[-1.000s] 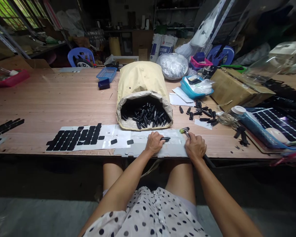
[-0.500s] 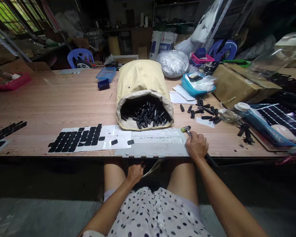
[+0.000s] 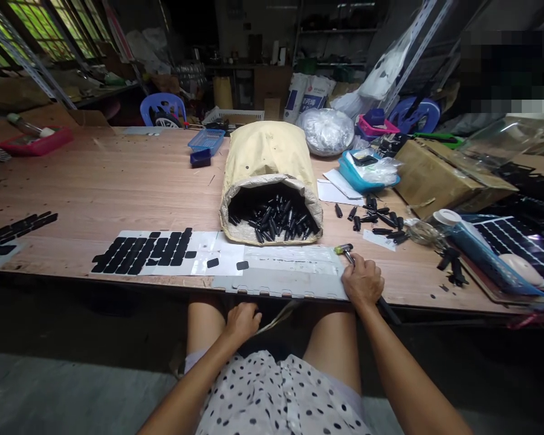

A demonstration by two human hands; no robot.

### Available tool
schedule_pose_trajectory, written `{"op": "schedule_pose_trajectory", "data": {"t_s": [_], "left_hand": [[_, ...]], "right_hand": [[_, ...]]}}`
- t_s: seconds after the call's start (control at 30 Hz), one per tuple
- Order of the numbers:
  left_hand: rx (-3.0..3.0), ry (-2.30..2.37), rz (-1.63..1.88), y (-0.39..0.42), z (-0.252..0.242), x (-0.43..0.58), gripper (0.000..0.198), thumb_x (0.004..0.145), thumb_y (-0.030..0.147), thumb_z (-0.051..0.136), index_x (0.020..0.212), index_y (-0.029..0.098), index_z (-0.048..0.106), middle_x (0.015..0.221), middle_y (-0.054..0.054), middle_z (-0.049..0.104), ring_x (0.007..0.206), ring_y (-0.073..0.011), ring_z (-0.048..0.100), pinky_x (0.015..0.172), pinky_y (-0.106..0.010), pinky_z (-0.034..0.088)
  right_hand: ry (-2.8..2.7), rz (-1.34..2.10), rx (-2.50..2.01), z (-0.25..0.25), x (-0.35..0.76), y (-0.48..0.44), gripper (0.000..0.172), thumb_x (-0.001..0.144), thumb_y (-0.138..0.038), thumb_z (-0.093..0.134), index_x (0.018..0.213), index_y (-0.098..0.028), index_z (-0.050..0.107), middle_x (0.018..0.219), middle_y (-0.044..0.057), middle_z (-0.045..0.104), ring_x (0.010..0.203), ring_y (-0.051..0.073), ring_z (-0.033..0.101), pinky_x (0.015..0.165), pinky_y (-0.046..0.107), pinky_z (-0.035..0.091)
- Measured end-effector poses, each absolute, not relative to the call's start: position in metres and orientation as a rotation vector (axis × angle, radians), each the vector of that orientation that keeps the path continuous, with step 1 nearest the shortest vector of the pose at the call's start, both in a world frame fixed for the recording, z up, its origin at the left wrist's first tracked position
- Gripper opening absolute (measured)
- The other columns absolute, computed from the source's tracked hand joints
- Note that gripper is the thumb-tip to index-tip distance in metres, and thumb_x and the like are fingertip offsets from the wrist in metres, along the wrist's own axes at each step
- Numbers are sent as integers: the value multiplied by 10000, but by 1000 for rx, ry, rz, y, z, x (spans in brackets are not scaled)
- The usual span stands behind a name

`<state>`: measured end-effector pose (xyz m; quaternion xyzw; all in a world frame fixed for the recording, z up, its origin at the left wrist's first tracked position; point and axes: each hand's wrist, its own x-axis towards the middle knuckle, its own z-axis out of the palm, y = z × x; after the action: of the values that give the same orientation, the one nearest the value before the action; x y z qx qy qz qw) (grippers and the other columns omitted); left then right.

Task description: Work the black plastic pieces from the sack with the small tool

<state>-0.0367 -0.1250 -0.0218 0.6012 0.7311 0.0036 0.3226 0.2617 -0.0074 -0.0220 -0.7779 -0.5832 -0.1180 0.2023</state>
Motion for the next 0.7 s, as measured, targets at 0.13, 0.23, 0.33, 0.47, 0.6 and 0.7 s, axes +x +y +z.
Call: {"op": "schedule_pose_trajectory", "data": {"t_s": [0.13, 0.23, 0.33, 0.47, 0.6, 0.7], "left_hand": [[1796, 1691, 272, -87, 28, -54, 254, 915, 358, 567, 999, 266, 789, 857, -16, 765, 820, -187, 694, 762, -274, 510], [2028, 1772, 530, -28, 49, -68, 302, 945, 246, 503, 1083, 260, 771, 1031, -35, 740, 944, -188, 668, 828, -281, 501], [2245, 1764, 423, 29, 50, -75, 360, 890, 108, 506, 1075, 270, 771, 1092, -48, 689, 1023, -201, 629, 827, -288, 490], [2450, 1661, 136, 70, 41, -81, 392, 821, 41, 535, 1015, 286, 773, 1087, -39, 654, 1017, -201, 599, 844, -300, 473], [2488, 1669, 82, 77, 38, -91, 302, 812, 87, 580, 973, 275, 753, 1101, -47, 660, 1035, -223, 585, 854, -322, 463], [2404, 1702, 195, 70, 36, -99, 263, 811, 140, 617, 1009, 275, 726, 1081, -39, 691, 1034, -240, 581, 879, -344, 468]], "right_hand": [[-1635, -318, -2170, -24, 262, -7, 297, 909, -210, 528, 1150, -188, 699, 906, 97, 566, 816, 221, 481, 629, 300, 194], [-1638, -305, -2157, -24, 262, -7, 292, 902, -209, 539, 1149, -191, 695, 910, 96, 564, 823, 222, 483, 632, 299, 197], [-1637, -298, -2169, -23, 261, -7, 293, 901, -199, 538, 1144, -192, 701, 907, 94, 570, 826, 221, 489, 632, 295, 198], [-1628, -315, -2195, -21, 258, -7, 306, 905, -187, 520, 1146, -191, 708, 904, 95, 578, 829, 222, 492, 633, 295, 199], [-1633, -328, -2200, -21, 257, -7, 304, 903, -193, 522, 1145, -191, 706, 903, 95, 574, 839, 225, 491, 640, 296, 207], [-1630, -324, -2205, -23, 256, -6, 307, 903, -195, 522, 1151, -195, 701, 910, 98, 575, 856, 233, 491, 647, 300, 215]]}}
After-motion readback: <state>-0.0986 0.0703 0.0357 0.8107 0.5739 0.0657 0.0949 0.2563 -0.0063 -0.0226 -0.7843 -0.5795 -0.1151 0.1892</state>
